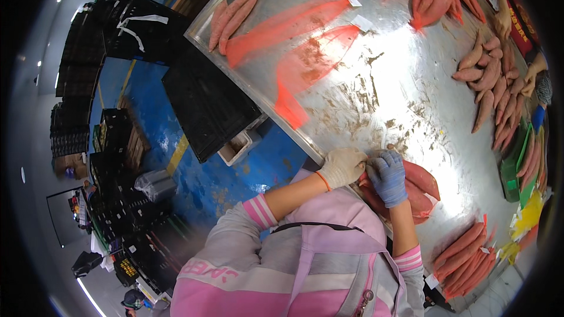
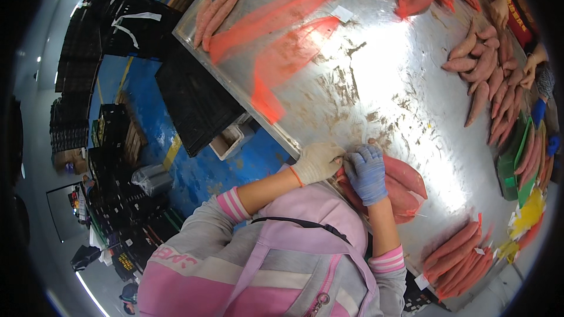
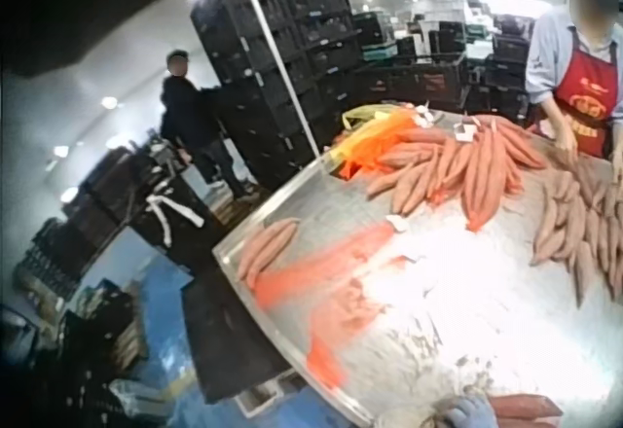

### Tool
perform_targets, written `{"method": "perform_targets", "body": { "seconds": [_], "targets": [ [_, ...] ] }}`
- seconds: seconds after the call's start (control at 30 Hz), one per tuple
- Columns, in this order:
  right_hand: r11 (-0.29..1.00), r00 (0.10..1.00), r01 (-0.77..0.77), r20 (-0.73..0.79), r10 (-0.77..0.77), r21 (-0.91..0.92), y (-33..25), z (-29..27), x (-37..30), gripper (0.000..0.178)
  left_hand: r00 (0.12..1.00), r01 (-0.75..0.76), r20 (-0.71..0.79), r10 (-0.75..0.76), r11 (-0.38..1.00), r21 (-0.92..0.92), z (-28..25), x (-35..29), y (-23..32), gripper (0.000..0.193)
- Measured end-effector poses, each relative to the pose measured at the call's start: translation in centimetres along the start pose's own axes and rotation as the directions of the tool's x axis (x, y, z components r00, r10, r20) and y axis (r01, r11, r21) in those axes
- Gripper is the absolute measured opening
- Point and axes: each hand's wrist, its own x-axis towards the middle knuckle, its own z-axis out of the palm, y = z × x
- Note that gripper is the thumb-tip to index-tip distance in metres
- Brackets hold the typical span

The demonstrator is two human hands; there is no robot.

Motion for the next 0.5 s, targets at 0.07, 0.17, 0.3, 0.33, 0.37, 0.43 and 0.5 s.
{"method": "perform_targets", "body": {
  "seconds": [0.07, 0.17, 0.3, 0.33, 0.37, 0.43, 0.5],
  "targets": [
    [1.0, 1.0, -0.007, 0.003, 0.007, 0.014, -0.1, -0.2, 0.1, 0.014, 0.997, 0.045, 0.055, -0.048, 0.998, 0.045, -0.8, 0.2, 0.8, 0.021],
    [0.999, 1.0, 0.01, -0.009, -0.01, 0.04, -0.4, -0.5, 0.3, 0.016, 0.997, -0.025, 0.074, 0.023, 0.999, 0.023, 0.1, -0.1, -0.1, 0.02],
    [1.0, 1.0, -0.006, -0.01, 0.006, 0.02, -0.2, -0.5, 0.0, 0.017, 0.998, 0.005, 0.069, 0.0, 0.997, -0.075, -0.3, -0.2, 0.1, 0.02],
    [1.0, 1.0, -0.007, -0.003, 0.007, 0.014, 0.0, -0.4, -0.1, 0.017, 0.999, -0.036, -0.001, 0.036, 0.994, -0.099, -0.1, -0.3, -0.3, 0.02],
    [1.0, 1.0, -0.009, 0.004, 0.009, 0.008, 0.2, -0.4, -0.2, 0.018, 0.995, -0.079, -0.07, 0.07, 0.99, -0.12, 0.4, -0.3, -1.0, 0.02],
    [0.999, 0.998, -0.049, 0.042, 0.049, 0.011, -0.3, -0.8, -0.3, 0.021, 0.994, -0.085, -0.078, 0.076, 0.989, -0.122, 0.0, -0.7, -0.1, 0.017],
    [0.997, 0.994, -0.078, 0.082, 0.077, 0.01, -0.7, -1.4, -0.2, 0.025, 0.993, -0.096, -0.077, 0.087, 0.989, -0.116, -1.0, -0.8, -0.2, 0.014]
  ]
}}
